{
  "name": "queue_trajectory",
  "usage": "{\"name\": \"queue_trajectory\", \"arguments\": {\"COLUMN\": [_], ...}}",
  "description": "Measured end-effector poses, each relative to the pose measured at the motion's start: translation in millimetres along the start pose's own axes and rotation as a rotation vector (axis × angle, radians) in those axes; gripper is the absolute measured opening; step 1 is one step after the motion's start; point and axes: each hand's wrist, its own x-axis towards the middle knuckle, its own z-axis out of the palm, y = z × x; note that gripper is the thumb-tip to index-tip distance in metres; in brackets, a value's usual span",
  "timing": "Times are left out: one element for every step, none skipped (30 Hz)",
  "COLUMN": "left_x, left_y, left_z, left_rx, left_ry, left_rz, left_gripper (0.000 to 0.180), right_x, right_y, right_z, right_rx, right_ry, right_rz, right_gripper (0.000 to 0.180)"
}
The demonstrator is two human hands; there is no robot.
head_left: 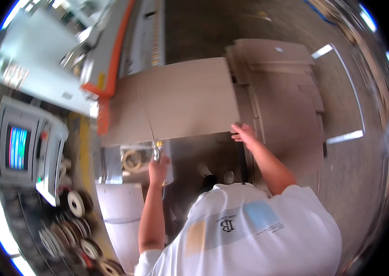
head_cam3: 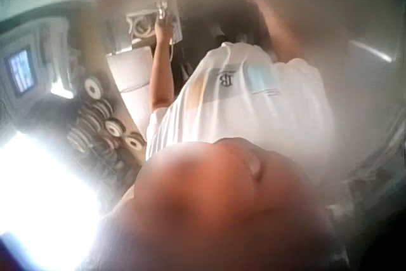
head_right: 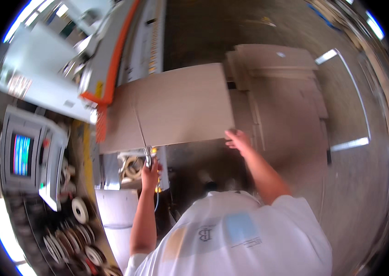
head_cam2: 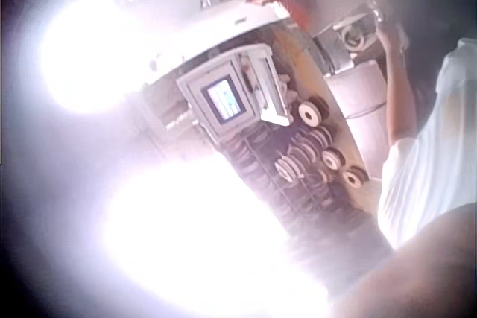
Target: The person picks up flat cardboard sheets from a pile on the floor and places them onto a conveyor belt. They then move the sheets along the belt to a processing machine and stack the processed sheets onto a growing pile on the floor.
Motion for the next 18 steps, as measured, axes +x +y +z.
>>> {"name": "queue_trajectory", "arguments": {"left_x": [-5, -14, -19, -35, -57, -64, -67, -67, -65, -61, -61, -61, -62, -64, -67, -71, -76, -81], "left_y": [-2, -13, -19, 6, 34, 40, 36, 32, 23, 18, 17, 16, 16, 16, 15, 15, 14, 16], "left_z": [9, 19, 33, 52, 67, 84, 97, 113, 122, 131, 139, 147, 155, 164, 172, 179, 187, 195], "left_rx": [0.253, 0.48, 0.705, 0.897, 1.09, 1.227, 1.232, 1.241, 1.244, 1.224, 1.212, 1.198, 1.184, 1.19, 1.198, 1.204, 1.216, 1.228], "left_ry": [-0.052, -0.109, -0.153, -0.265, -0.367, -0.456, -0.466, -0.489, -0.491, -0.495, -0.482, -0.471, -0.462, -0.477, -0.49, -0.503, -0.543, -0.589], "left_rz": [0.031, 0.072, 0.117, 0.198, 0.278, 0.265, 0.227, 0.206, 0.161, 0.172, 0.175, 0.178, 0.184, 0.209, 0.231, 0.252, 0.274, 0.301], "left_gripper": [0.039, 0.044, 0.049, 0.052, 0.054, 0.057, 0.057, 0.057, 0.058, 0.059, 0.059, 0.059, 0.059, 0.06, 0.06, 0.061, 0.061, 0.061], "right_x": [-3, -11, -22, -29, -35, -44, -66, -70, -90, -114, -140, -166, -186, -201, -212, -220, -230, -235], "right_y": [7, 14, 24, 44, 74, 107, 121, 177, 202, 223, 239, 255, 280, 306, 321, 335, 351, 378], "right_z": [-7, -11, -17, -36, -54, -73, -87, -118, -138, -154, -164, -170, -181, -193, -199, -204, -211, -218], "right_rx": [0.035, 0.006, -0.026, -0.125, -0.21, -0.303, -0.516, -0.643, -0.699, -0.747, -0.542, -0.33, -0.253, -0.177, -0.11, -0.044, 0.02, -0.05], "right_ry": [-0.01, -0.01, -0.018, -0.08, -0.081, -0.097, -0.081, -0.071, -0.094, -0.102, 0.013, 0.123, 0.199, 0.274, 0.294, 0.313, 0.332, 0.261], "right_rz": [0.007, 0.014, 0.022, 0.056, 0.074, 0.072, 0.064, 0.062, 0.114, 0.171, 0.353, 0.531, 0.561, 0.594, 0.642, 0.69, 0.739, 0.683], "right_gripper": [0.047, 0.045, 0.044, 0.048, 0.045, 0.045, 0.045, 0.043, 0.043, 0.043, 0.044, 0.045, 0.041, 0.039, 0.039, 0.041, 0.043, 0.042]}}
